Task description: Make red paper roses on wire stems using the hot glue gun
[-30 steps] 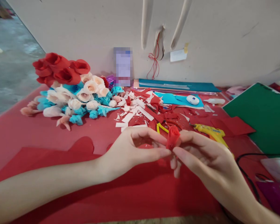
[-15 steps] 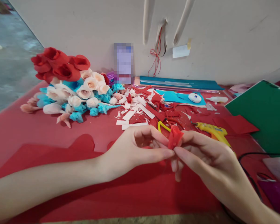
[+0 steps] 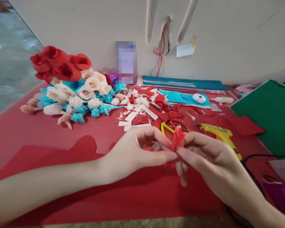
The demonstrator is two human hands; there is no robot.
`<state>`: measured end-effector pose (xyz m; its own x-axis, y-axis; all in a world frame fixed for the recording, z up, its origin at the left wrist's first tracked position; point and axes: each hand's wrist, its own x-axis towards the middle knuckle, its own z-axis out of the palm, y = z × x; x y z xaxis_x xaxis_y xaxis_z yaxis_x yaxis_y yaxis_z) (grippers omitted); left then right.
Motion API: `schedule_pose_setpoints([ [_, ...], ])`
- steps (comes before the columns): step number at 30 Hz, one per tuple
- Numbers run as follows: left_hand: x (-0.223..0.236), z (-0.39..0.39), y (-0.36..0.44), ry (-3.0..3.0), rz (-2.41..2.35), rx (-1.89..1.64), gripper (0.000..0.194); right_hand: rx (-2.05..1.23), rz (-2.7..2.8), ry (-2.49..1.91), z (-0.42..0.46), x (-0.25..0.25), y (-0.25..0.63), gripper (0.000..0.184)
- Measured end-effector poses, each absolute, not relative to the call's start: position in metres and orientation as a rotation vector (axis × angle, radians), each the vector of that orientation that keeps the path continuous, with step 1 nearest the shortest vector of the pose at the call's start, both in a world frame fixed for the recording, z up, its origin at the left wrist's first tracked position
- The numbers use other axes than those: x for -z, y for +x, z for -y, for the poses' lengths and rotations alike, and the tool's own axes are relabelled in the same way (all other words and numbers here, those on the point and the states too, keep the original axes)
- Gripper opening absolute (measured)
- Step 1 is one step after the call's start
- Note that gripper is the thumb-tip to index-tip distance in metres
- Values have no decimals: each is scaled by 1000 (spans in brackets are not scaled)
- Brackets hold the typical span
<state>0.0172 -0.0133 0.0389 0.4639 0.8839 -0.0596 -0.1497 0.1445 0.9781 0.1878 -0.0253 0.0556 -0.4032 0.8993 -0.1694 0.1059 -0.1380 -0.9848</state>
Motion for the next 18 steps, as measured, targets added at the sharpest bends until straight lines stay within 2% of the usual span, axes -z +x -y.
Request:
schedule_pose_setpoints([
  [6, -39, 11, 18, 1200, -793, -865, 12, -1599, 1500, -1150, 25, -55, 188, 11],
  [9, -40, 13, 18, 1126, -758, -861, 11, -1263, 1660, -1128, 26, -54, 188, 4],
  [12, -42, 15, 19, 1069, -742, -850, 11, -887, 1795, -1023, 27, -54, 190, 11],
  [18, -45, 18, 18, 988, -733, -839, 12, -676, 1870, -910, 27, -54, 195, 21],
])
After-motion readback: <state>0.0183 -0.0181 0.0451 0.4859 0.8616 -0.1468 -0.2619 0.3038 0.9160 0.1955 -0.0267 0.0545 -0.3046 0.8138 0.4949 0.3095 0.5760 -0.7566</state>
